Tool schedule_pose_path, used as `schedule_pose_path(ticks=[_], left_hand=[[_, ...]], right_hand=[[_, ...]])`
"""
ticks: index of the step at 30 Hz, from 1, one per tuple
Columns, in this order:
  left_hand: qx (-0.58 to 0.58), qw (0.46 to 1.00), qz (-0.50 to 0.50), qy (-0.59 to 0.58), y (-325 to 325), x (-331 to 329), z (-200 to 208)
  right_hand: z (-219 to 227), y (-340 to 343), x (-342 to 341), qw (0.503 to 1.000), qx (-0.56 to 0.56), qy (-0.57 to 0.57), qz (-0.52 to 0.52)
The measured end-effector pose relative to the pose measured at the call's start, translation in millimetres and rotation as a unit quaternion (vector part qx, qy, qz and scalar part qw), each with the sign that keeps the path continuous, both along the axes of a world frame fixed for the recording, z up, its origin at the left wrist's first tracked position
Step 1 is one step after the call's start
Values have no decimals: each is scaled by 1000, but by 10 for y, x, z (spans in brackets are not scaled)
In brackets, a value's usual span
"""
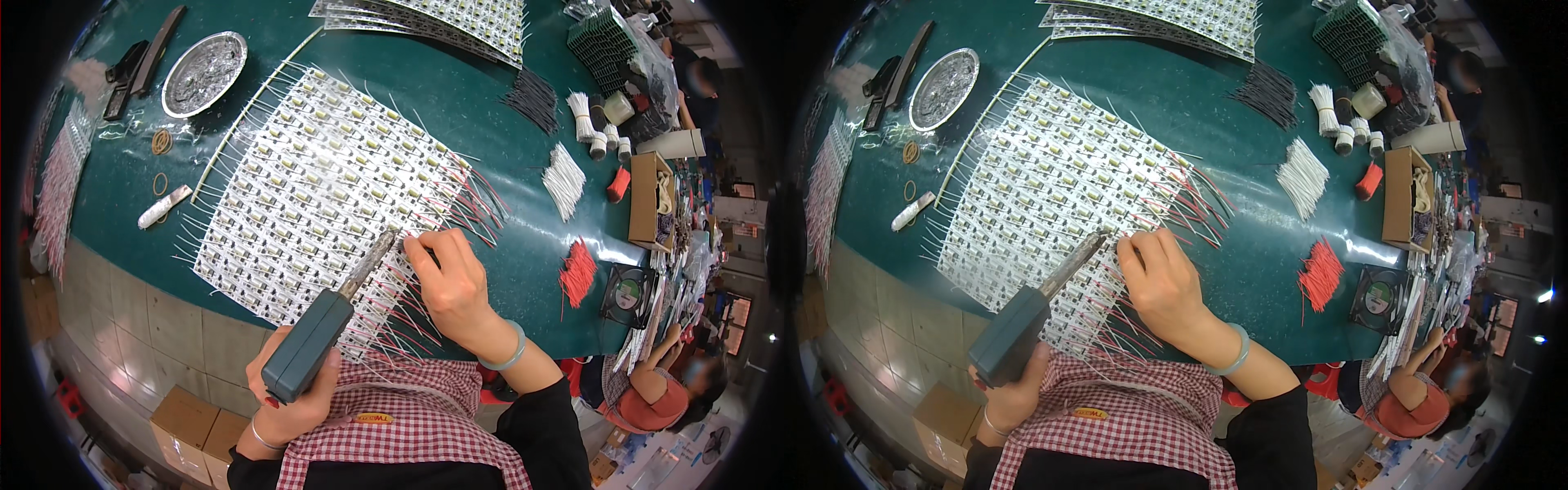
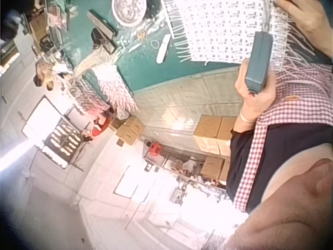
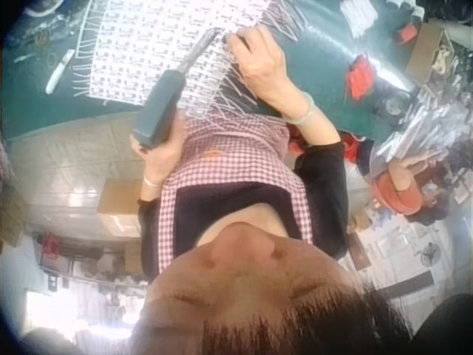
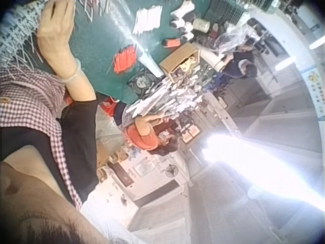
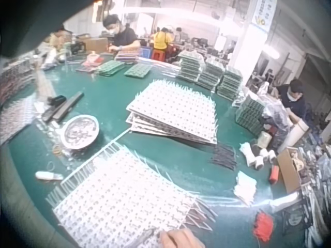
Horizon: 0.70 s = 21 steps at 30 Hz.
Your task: The person uses a soldering iron to attach red and white wires to a large LED panel on a green workbench. They repeatedly pick up wires, position them on the panel, and apply the soldering iron to secure the connections. The person occasionally adjusts the panel and organizes the wires during the process.
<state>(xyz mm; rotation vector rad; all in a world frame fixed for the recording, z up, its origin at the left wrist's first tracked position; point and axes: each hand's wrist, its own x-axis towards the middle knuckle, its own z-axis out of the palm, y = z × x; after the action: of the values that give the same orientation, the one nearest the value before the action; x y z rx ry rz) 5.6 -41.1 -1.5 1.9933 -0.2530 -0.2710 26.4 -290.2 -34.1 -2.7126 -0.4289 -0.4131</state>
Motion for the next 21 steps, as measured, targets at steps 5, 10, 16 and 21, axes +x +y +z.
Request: schedule_pose_path(ticks=[5, 10, 16, 21], left_hand=[[-13, 1000, 13, 12, 3, -24, 2], [-18, 1000, 17, -18, 50, -63, -52], [-42, 999, 24, -6, 106, -95, -46], [-34, 999, 12, 8, 120, -137, -64]], right_hand=[[1, 10, -5, 1000, 1, 8, -4], [-5, -3, -29, 1000, 19, -25, -1], [13, 69, -104, 999, 48, -20, 11], [-36, 83, -127, 999, 50, -9, 6]])
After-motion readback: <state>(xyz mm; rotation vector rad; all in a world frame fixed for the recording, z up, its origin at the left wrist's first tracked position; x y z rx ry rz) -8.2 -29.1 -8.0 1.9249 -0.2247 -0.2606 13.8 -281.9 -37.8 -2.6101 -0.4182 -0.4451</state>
